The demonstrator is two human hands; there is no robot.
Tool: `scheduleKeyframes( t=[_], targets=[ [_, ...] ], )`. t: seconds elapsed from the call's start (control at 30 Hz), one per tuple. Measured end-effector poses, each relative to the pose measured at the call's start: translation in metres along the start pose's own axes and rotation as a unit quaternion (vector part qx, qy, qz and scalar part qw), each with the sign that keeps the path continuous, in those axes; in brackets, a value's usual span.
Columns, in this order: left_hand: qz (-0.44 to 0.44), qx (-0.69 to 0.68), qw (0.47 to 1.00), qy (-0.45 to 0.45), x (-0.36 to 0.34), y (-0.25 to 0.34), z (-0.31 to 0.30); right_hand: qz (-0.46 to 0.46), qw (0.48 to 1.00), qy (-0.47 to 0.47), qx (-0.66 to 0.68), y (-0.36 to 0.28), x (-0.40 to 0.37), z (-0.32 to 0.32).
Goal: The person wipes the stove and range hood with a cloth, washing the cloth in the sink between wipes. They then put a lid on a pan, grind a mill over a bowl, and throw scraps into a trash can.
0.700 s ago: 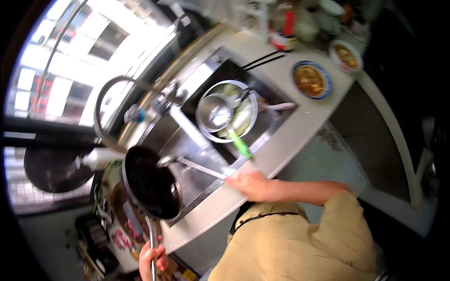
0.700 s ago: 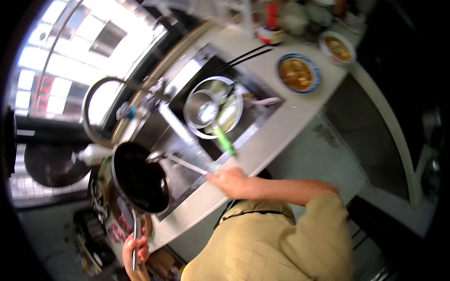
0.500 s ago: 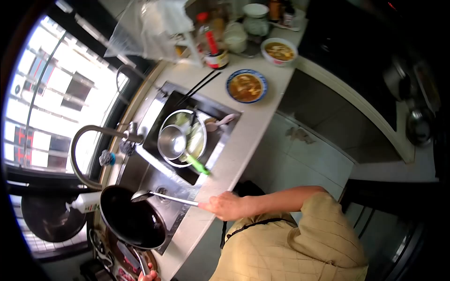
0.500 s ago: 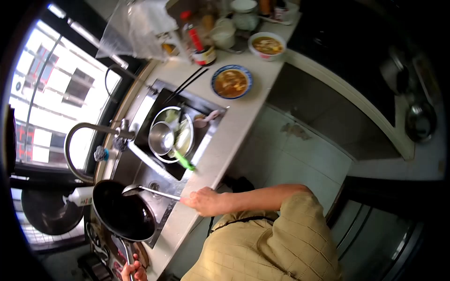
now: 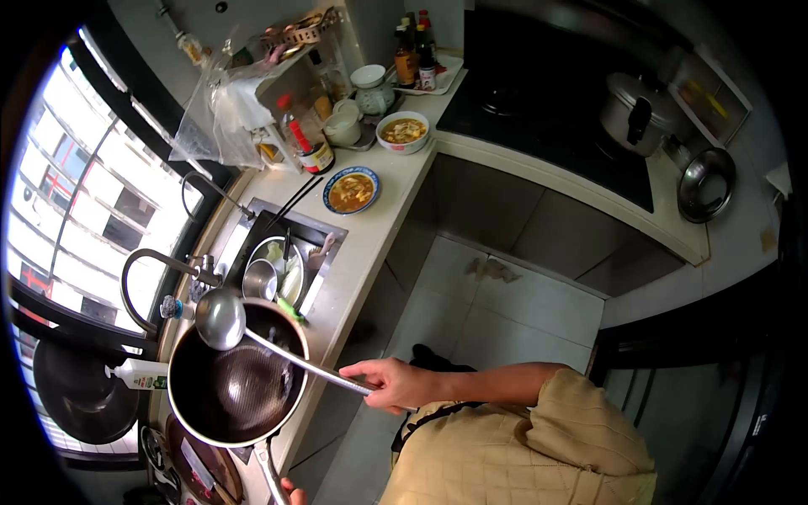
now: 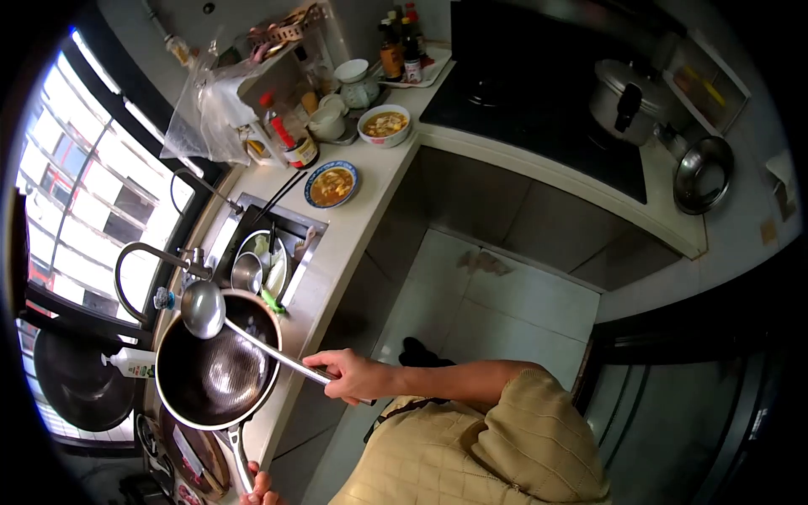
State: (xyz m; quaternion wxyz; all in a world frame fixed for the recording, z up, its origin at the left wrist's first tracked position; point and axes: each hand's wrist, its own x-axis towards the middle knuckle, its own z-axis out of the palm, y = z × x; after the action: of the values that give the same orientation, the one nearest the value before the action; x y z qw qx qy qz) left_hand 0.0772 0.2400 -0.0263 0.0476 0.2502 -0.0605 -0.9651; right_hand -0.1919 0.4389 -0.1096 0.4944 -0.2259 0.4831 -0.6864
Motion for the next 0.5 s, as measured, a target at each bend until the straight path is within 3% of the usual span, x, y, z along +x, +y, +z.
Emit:
scheduleKeyframes(
  t=[0.07, 0.13, 0.2, 0.27, 0.3, 0.4, 0.5],
  targets=[
    [-0.014, -0.04, 0.992, -0.118, 0.022, -0.037, 0.013, -0.026, 0.999, 0.028, -0.005, -0.023, -0.028, -0.011],
    [0.003, 0.004, 0.993, -0.114, 0.053, -0.055, 0.024, -0.067, 0.996, 0.052, 0.001, -0.034, -0.048, -0.036],
    [-0.054, 0.049, 0.986, -0.15, 0.088, -0.07, 0.041, -0.103, 0.989, 0.1, 0.026, -0.054, -0.072, -0.062],
    [-0.116, -0.063, 0.982, -0.135, 0.139, -0.089, 0.048, -0.118, 0.981, 0.143, 0.049, -0.075, -0.094, -0.097],
    [-0.149, 0.151, 0.95, -0.228, 0.186, -0.102, 0.093, -0.136, 0.976, 0.164, 0.054, -0.086, -0.105, -0.115],
    [-0.229, 0.105, 0.928, -0.274, 0.281, -0.154, 0.14, -0.18, 0.957, 0.219, 0.059, -0.116, -0.134, -0.186],
    [-0.258, 0.037, 0.931, -0.256, 0.372, -0.224, 0.197, -0.206, 0.932, 0.295, 0.044, -0.153, -0.154, -0.267]
  ],
)
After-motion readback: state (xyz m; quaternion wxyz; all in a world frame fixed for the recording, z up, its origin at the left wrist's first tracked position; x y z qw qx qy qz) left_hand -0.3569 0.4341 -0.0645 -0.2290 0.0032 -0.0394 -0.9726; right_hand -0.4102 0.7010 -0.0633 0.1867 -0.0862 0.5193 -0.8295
